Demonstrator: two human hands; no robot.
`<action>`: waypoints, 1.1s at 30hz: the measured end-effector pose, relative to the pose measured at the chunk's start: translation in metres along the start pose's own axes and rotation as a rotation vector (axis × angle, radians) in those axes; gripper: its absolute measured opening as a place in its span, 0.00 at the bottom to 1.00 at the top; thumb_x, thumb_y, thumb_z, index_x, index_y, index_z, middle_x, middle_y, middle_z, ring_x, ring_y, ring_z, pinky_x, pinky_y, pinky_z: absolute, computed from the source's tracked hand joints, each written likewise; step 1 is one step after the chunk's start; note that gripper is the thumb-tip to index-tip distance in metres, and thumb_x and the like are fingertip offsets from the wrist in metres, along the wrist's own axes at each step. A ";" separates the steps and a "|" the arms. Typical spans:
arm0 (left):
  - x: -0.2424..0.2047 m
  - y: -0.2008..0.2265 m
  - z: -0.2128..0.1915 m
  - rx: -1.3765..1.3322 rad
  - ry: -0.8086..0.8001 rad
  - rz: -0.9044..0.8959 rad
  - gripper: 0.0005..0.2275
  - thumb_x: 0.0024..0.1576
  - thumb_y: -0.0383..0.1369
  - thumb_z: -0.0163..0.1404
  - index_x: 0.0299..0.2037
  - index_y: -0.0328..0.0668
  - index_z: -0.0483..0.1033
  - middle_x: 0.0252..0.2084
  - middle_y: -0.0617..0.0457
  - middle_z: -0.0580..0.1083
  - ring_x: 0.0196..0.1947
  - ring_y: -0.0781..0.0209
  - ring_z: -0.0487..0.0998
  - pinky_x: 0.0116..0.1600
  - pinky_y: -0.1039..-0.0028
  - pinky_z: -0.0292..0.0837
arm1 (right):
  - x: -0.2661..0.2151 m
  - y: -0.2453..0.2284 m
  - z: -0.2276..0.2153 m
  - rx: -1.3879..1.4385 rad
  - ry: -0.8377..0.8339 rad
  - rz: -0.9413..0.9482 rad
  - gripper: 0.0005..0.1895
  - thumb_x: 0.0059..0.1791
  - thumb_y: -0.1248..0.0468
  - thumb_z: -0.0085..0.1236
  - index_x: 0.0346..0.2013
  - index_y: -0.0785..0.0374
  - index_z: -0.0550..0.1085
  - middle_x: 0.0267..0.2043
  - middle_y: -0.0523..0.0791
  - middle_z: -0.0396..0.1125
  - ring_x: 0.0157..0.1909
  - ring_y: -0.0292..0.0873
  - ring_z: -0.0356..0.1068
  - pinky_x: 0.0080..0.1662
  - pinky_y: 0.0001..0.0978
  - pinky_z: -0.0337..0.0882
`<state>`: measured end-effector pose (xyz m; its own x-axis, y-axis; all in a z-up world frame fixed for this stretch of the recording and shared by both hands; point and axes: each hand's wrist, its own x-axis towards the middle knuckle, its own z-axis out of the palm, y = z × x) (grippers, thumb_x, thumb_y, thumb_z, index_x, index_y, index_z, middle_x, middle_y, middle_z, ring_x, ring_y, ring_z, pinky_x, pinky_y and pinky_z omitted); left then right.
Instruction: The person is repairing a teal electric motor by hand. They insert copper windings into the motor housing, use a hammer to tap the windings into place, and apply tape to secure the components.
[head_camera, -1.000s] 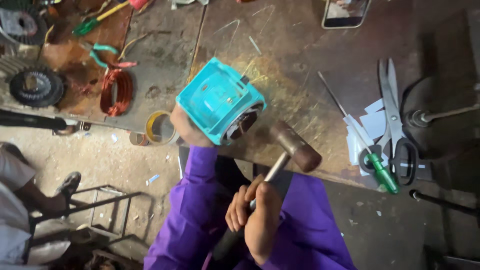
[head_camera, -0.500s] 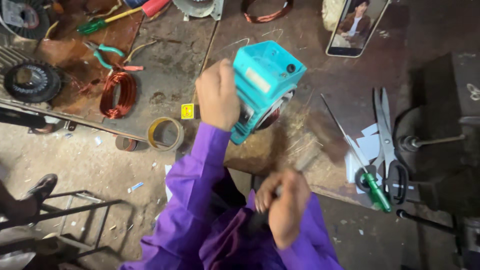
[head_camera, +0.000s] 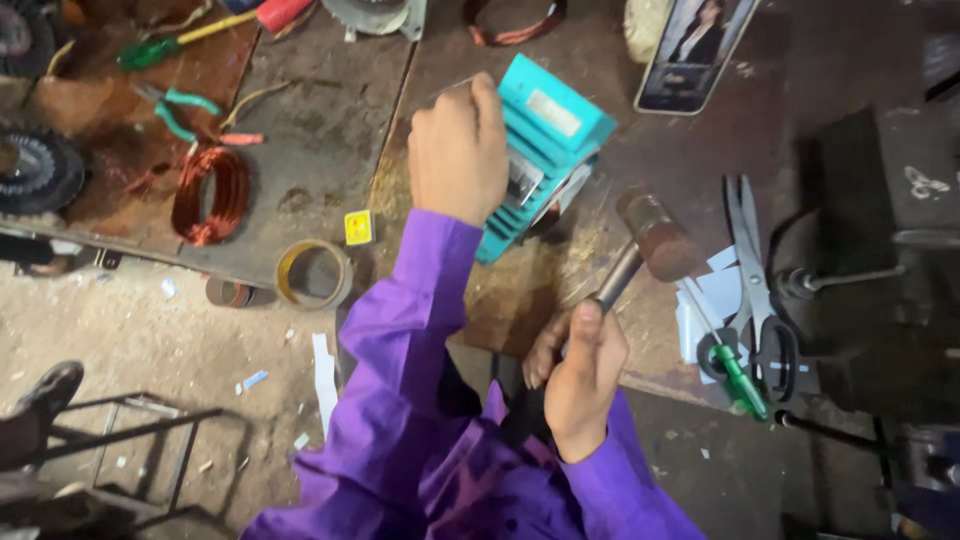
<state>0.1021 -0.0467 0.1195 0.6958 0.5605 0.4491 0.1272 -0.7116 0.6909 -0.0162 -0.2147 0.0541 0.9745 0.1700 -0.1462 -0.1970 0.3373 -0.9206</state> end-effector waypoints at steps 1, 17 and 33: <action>0.001 0.000 0.000 0.009 0.004 0.002 0.18 0.65 0.41 0.42 0.33 0.38 0.80 0.31 0.33 0.77 0.34 0.30 0.78 0.41 0.45 0.72 | -0.001 0.001 0.000 -0.015 0.011 -0.063 0.21 0.58 0.49 0.38 0.30 0.61 0.61 0.14 0.43 0.55 0.12 0.38 0.56 0.17 0.32 0.59; -0.023 -0.126 -0.015 -0.600 -0.073 -0.022 0.17 0.68 0.37 0.46 0.31 0.28 0.70 0.24 0.50 0.66 0.27 0.57 0.64 0.36 0.62 0.61 | -0.014 -0.031 -0.061 -0.569 -0.037 0.155 0.29 0.59 0.45 0.35 0.29 0.67 0.67 0.15 0.50 0.59 0.14 0.47 0.61 0.20 0.37 0.61; -0.148 -0.075 -0.050 -0.385 0.245 0.129 0.39 0.54 0.32 0.57 0.75 0.33 0.50 0.77 0.37 0.52 0.80 0.43 0.51 0.82 0.62 0.45 | 0.067 0.012 0.030 -0.946 -0.059 -0.678 0.39 0.42 0.61 0.70 0.59 0.74 0.60 0.56 0.63 0.64 0.59 0.65 0.65 0.59 0.49 0.66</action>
<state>-0.0460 -0.0549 0.0292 0.4959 0.5943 0.6332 -0.2528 -0.5988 0.7599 0.0433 -0.1715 0.0437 0.8379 0.2709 0.4738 0.5454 -0.4455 -0.7099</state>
